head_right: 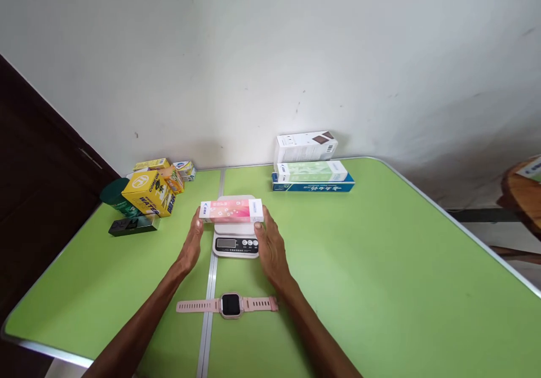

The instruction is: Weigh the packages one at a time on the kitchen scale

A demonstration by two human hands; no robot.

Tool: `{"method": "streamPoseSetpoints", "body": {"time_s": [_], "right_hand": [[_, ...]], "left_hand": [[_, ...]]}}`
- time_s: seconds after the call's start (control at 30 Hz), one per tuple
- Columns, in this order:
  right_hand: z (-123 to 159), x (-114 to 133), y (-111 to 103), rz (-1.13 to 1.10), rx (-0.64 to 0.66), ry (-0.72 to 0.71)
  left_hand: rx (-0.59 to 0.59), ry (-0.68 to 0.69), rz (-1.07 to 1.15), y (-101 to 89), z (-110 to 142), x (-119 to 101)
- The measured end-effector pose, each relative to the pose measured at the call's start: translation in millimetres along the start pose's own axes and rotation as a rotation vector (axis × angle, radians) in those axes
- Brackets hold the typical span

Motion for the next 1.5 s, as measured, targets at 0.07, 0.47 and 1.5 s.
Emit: {"method": "streamPoseSetpoints", "body": {"time_s": [0.07, 0.47, 1.5], "right_hand": [[4.9, -3.9, 2.2, -0.016, -0.008, 0.017], [-3.2, -32.9, -10.3, -0.271, -0.243, 0.305], [25.4, 51.3, 33.3, 0.069, -0.114, 0.122]], "left_hand": [[0.006, 0.007, 0.033, -1.1, -2.6, 7.3], [-0.171, -0.056, 0.666, -17.7, -44.8, 75.5], [-0.215, 0.128, 0.217, 0.6, 22.7, -3.3]]}}
Point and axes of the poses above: each hand's wrist, its own z-axis away from the middle knuckle, its own y-axis out of the palm, x = y × z, the point moved 1 cm from there along -z, towards the middle knuckle, and after that the axes turned 3 degrees about z, right-handed, at the moved point
